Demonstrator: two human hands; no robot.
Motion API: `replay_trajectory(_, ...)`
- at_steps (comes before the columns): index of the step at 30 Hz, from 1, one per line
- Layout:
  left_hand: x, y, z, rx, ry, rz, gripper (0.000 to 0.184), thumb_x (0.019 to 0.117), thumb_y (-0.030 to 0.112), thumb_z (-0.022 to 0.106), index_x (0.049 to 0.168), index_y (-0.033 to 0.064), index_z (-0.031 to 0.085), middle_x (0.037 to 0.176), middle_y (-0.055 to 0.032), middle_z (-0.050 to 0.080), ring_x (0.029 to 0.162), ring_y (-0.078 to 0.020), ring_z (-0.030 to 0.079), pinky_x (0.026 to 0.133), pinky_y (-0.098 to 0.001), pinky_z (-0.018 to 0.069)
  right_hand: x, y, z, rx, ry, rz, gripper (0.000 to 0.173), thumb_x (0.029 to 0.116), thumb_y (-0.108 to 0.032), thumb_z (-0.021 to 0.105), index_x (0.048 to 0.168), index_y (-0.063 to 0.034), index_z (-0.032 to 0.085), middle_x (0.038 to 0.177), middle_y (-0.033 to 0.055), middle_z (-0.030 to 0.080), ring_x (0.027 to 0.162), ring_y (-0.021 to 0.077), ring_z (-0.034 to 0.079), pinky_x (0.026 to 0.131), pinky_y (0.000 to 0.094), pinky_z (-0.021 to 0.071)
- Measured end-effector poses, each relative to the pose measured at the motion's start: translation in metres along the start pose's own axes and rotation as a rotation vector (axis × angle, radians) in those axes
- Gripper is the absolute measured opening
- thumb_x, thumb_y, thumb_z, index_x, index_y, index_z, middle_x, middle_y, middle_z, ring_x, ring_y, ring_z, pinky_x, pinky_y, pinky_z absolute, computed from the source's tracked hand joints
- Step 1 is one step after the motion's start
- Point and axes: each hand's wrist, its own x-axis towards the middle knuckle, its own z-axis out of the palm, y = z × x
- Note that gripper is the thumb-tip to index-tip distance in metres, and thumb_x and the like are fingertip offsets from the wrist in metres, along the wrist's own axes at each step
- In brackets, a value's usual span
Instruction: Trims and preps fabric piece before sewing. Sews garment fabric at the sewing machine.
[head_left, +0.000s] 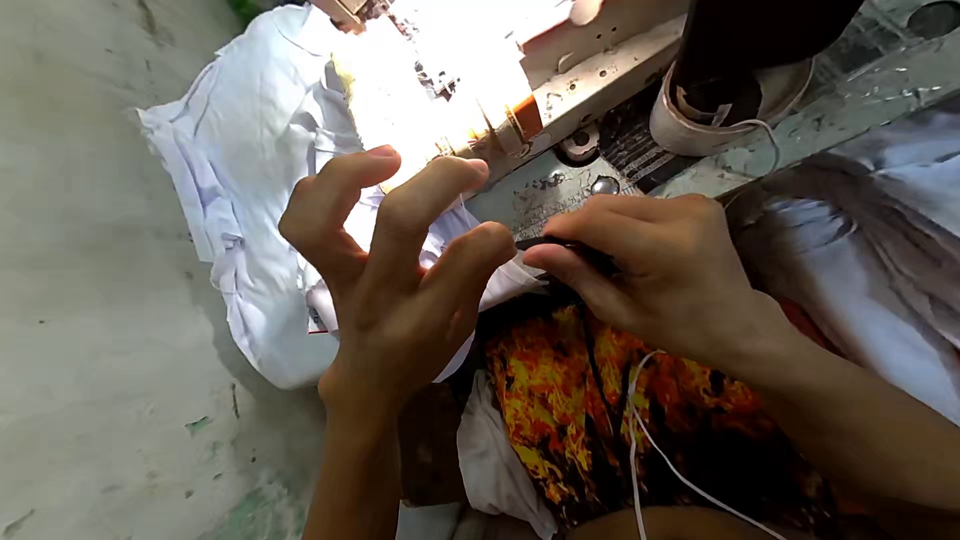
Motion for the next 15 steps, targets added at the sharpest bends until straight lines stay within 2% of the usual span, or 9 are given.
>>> replay_trajectory(4,0.001,-0.004,0.002,-0.018,-0.065,-0.028,0.007,0.0986,0.024,0.068,0.098,0.0181,0.072,0.125,-0.0032,0.067,0.137,-0.0286,0.044,0.112,-0.0532,0.0244,-0.003,0.011,0.002,-0.015,0.004,0.062,0.032,0.1019,-0.033,0.059,0.094,-0.0068,0.075,0.071,0.0017,0.063,0.055,0.0117,0.055,0.046,0.0289,0.036)
replay_trajectory(7,0.002,-0.006,0.009,-0.015,-0.089,-0.061,0.008,0.0996,0.021,0.064,0.098,0.0159,0.07,0.105,-0.0013,0.071,0.12,-0.0238,0.054,0.103,-0.05,0.0275,-0.008,0.02,0.004,-0.027,-0.035,0.098,0.035,0.0999,-0.037,0.061,0.101,-0.0052,0.076,0.075,0.0039,0.064,0.057,0.0136,0.056,0.047,0.0301,0.0381)
replay_trajectory(10,0.002,-0.005,0.015,-0.012,-0.081,-0.084,0.008,0.0988,0.019,0.065,0.096,0.0139,0.071,0.092,-0.0022,0.068,0.103,-0.0211,0.056,0.097,-0.0466,0.0291,-0.006,0.022,0.003,-0.056,-0.058,0.08,0.035,0.0993,-0.037,0.062,0.1,-0.0048,0.076,0.073,0.0037,0.061,0.056,0.0144,0.054,0.045,0.03,0.0354)
replay_trajectory(12,-0.001,0.001,0.019,-0.013,-0.073,-0.129,0.008,0.0984,0.017,0.066,0.095,0.0122,0.071,0.088,-0.0026,0.067,0.098,-0.0199,0.056,0.096,-0.0444,0.0304,-0.003,0.021,-0.004,-0.106,-0.121,0.068,0.036,0.0999,-0.038,0.059,0.097,-0.0066,0.075,0.07,0.0021,0.057,0.053,0.015,0.052,0.044,0.0305,0.0324)
replay_trajectory(15,-0.024,0.02,0.038,-0.041,-0.088,-0.28,0.009,0.0976,0.016,0.066,0.095,0.0114,0.073,0.089,-0.0026,0.069,0.099,-0.0206,0.059,0.098,-0.0435,0.034,-0.008,0.021,-0.015,-0.203,-0.248,0.094,0.038,0.1017,-0.04,0.052,0.094,-0.0086,0.072,0.071,0.003,0.056,0.05,0.0192,0.051,0.042,0.0341,0.032)
